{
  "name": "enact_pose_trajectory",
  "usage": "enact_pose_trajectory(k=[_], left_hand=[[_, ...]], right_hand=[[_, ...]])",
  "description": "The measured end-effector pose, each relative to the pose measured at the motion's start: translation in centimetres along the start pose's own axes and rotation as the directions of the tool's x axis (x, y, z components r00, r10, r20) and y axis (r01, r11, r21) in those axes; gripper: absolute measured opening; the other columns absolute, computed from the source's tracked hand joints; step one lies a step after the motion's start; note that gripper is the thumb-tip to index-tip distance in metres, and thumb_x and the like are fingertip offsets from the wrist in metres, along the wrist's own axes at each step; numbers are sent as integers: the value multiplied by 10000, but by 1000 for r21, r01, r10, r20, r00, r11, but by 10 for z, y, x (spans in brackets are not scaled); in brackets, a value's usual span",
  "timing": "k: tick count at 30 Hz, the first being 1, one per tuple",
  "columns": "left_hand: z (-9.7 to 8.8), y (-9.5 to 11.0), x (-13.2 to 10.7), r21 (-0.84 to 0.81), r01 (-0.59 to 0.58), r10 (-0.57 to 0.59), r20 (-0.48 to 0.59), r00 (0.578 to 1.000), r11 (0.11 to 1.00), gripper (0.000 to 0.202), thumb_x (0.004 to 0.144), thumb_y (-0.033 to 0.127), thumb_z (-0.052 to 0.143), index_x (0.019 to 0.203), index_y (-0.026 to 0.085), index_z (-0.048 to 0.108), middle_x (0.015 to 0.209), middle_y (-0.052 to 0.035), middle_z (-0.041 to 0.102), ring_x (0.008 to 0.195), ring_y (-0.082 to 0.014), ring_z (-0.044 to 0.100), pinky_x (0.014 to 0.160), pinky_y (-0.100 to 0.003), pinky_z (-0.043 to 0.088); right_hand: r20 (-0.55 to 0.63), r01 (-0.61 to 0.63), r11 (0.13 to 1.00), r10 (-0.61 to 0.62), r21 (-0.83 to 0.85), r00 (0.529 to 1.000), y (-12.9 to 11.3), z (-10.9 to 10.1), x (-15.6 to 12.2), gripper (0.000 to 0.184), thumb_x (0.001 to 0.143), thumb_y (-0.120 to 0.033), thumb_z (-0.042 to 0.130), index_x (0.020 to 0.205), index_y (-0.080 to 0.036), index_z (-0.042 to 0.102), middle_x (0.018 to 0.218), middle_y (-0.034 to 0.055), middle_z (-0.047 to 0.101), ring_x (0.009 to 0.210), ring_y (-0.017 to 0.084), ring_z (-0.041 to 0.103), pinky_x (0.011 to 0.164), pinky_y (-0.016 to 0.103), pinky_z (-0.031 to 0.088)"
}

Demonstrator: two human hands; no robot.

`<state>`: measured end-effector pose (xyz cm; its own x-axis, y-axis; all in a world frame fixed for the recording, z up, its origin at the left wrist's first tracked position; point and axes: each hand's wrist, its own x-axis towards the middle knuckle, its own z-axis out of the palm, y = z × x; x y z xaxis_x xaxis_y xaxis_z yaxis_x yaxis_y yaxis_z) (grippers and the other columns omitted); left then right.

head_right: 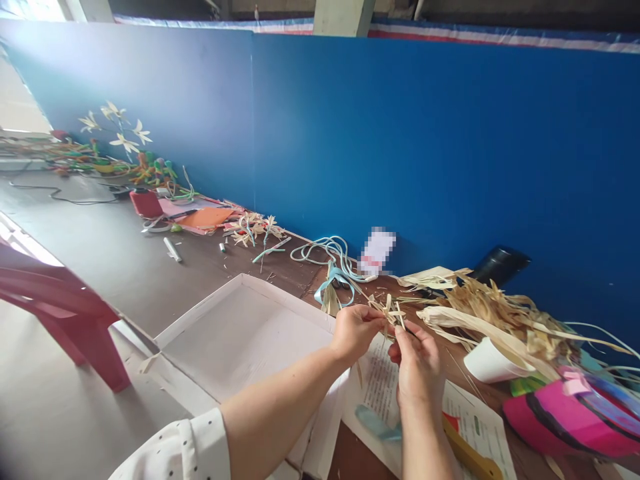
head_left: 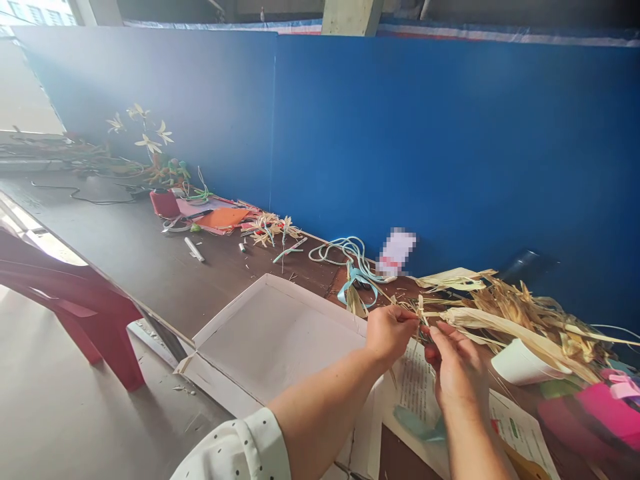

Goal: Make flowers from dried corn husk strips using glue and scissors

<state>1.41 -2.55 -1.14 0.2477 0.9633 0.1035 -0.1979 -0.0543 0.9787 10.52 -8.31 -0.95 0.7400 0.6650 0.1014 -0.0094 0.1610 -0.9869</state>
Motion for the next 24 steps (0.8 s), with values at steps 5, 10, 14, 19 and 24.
enact_pose_trajectory(k=[5, 10, 14, 19, 24], left_hand=[[-1, 5, 3, -195, 108, -103, 33, 994, 975, 103, 619, 173, 693, 712, 133, 715, 609, -9, 644, 558, -95, 538, 561, -215, 417], [-3, 14, 3, -342, 209, -196, 75, 978, 916, 137, 585, 204, 759, 669, 110, 706, 571, -3, 599, 521, -68, 486, 561, -218, 418], [-4, 18, 1, -368, 242, -222, 95, 970, 898, 172, 565, 227, 787, 656, 107, 704, 554, 2, 583, 497, -60, 470, 537, -216, 404], [-4, 18, 0, -311, 204, -184, 94, 979, 928, 162, 604, 238, 776, 700, 113, 736, 587, -17, 622, 518, -69, 484, 533, -213, 407], [0, 12, 2, -204, 140, -119, 109, 987, 969, 192, 658, 235, 745, 816, 127, 755, 756, -52, 694, 618, -111, 574, 617, -243, 477]], right_hand=[[39, 176, 944, -172, -278, 984, 8, -8, 9, 513, 637, -502, 741, 1041, -196, 661, 855, 57, 674, 669, 162, 570, 555, 265, 433], [217, 285, 872, -212, -397, 953, 15, -10, 8, 475, 694, -537, 687, 1037, -209, 690, 983, 97, 701, 869, 249, 629, 743, 349, 475], [216, 271, 852, -192, -448, 957, 12, -8, 5, 469, 709, -558, 663, 1004, -196, 707, 932, 97, 717, 857, 269, 640, 759, 369, 467], [161, 247, 843, -192, -479, 968, 14, -12, 10, 481, 709, -597, 642, 960, -196, 726, 898, 96, 724, 823, 265, 637, 746, 361, 450], [111, 160, 937, -131, -310, 985, 20, -12, 14, 488, 638, -577, 722, 924, -182, 724, 765, 58, 706, 682, 200, 616, 634, 306, 454]])
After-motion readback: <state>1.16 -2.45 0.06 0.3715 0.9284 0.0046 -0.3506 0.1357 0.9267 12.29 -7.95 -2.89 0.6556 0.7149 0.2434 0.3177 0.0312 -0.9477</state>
